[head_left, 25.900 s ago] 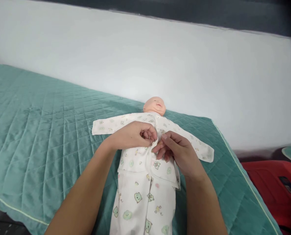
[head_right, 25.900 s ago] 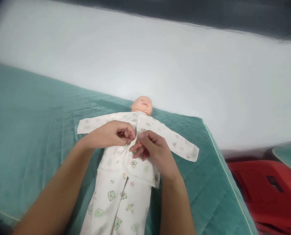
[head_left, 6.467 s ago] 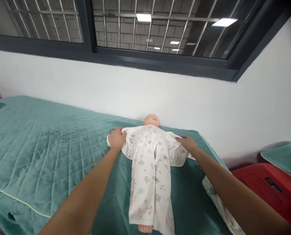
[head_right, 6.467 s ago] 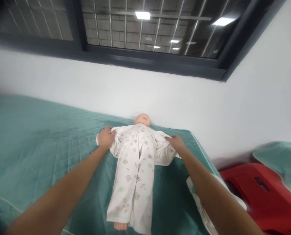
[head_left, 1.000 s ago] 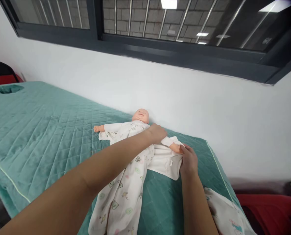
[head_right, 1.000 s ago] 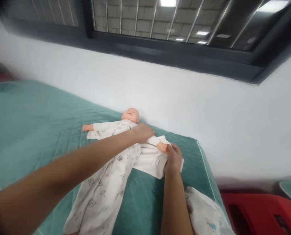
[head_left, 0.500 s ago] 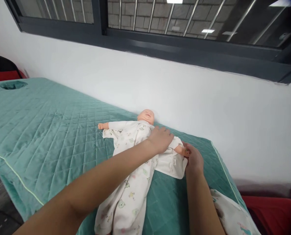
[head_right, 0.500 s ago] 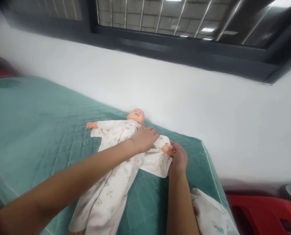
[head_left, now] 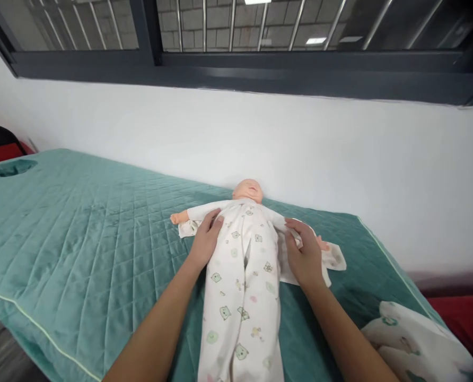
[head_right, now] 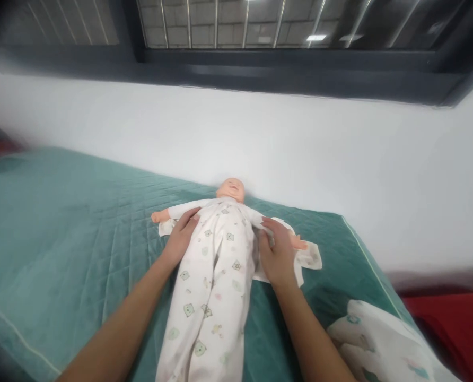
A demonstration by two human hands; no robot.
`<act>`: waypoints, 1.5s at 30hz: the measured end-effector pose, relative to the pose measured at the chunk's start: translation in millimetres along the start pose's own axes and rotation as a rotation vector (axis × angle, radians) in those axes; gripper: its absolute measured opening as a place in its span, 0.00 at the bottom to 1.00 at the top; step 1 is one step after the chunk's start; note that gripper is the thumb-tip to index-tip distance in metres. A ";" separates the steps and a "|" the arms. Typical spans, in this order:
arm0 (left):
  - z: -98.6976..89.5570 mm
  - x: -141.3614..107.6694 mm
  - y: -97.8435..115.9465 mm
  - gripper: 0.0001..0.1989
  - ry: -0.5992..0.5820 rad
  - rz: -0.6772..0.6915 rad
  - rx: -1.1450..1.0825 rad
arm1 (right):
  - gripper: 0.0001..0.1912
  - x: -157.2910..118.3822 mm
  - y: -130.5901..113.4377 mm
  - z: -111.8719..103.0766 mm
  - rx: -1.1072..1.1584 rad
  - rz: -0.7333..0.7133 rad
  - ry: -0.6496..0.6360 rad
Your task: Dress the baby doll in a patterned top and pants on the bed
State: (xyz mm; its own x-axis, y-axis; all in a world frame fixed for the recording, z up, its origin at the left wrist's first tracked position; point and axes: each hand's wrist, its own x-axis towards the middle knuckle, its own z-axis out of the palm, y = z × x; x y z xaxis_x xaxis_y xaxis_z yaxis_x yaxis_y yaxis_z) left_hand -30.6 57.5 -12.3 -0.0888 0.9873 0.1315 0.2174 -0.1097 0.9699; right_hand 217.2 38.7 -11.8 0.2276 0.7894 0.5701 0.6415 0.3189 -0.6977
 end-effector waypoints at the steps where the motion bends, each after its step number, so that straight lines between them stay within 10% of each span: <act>1: 5.8 4.1 1.1 0.21 -0.005 0.011 0.000 | 0.16 -2.4 -5.5 5.0 0.075 0.056 -0.045; 6: 24.0 22.2 -0.3 0.20 -0.048 0.160 0.046 | 0.21 -2.7 -25.4 15.3 0.296 0.414 -0.159; 14: 22.6 38.3 -2.0 0.16 -0.013 0.452 0.291 | 0.24 -1.7 -24.2 11.2 0.246 0.452 -0.217; 27: 10.3 61.6 12.3 0.20 -0.355 0.178 0.112 | 0.34 -0.1 -12.9 11.0 0.335 0.415 -0.420; 34: 10.4 56.2 16.3 0.13 -0.348 0.217 0.060 | 0.37 0.4 -14.7 10.3 0.323 0.429 -0.421; 45: 21.9 37.6 14.6 0.09 -0.018 1.139 0.481 | 0.32 -8.3 -24.6 4.9 0.174 0.135 -0.365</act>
State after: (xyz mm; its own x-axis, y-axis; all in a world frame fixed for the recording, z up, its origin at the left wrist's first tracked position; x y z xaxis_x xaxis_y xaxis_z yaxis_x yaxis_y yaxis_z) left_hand -9.5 95.5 2.3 0.3979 0.3586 0.8444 0.4975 -0.8577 0.1298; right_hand 195.9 26.9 -1.5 0.0065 0.9540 0.2997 0.4835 0.2593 -0.8361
